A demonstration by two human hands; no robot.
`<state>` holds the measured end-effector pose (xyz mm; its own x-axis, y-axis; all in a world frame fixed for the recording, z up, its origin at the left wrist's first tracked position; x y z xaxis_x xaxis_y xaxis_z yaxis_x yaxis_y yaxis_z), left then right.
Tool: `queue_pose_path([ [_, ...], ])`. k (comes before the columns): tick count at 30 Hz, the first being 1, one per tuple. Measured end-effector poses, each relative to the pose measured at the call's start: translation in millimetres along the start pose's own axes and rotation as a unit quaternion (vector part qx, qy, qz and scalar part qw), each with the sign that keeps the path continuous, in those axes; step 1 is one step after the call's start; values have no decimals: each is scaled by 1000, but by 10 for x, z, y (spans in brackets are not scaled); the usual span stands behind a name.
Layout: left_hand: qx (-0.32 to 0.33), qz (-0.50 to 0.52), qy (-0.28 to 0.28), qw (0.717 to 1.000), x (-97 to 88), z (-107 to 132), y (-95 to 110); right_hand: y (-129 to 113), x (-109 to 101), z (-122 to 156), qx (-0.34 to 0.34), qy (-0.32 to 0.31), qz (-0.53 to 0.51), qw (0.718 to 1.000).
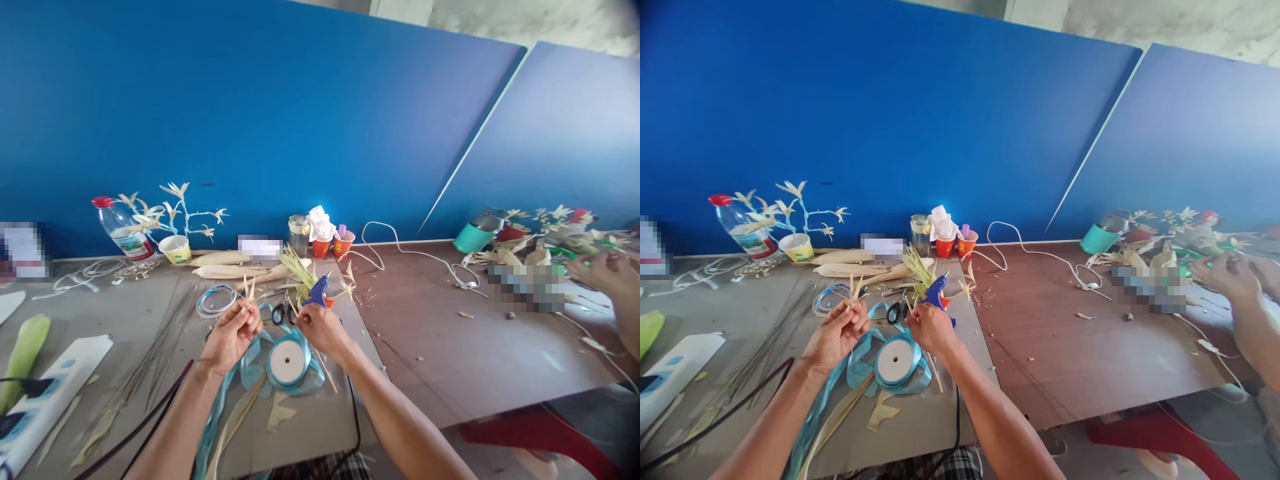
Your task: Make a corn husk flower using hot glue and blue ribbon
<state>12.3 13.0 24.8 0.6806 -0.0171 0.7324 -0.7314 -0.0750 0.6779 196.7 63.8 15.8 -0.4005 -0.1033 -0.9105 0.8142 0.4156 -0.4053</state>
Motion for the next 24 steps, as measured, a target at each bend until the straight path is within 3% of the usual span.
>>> queue_pose_path([
  [11,-37,9,-6,999,-78,4,-35,24,-46,54,-15,10,-11,1000],
  [17,-27,-11,-5,1000,-74,10,-37,25,-42,62,-17,21,-55,998],
  [21,-12,-59,15,998,-26,27,-59,-31,-100,89,-50,17,-165,985],
  [24,6,-113,42,993,0,37,-119,-97,-120,116,-79,-33,-314,946],
])
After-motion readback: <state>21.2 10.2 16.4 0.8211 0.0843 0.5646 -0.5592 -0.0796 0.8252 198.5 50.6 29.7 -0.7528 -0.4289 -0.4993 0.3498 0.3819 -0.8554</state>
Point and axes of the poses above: each hand's wrist, its own z-axis away from the middle knuckle, its own x-axis out of the palm, y = z × x, the point moved 3 cm from there along -z, towards the middle knuckle, and after that the axes turned 10 degrees about z, right-handed, at the moved point
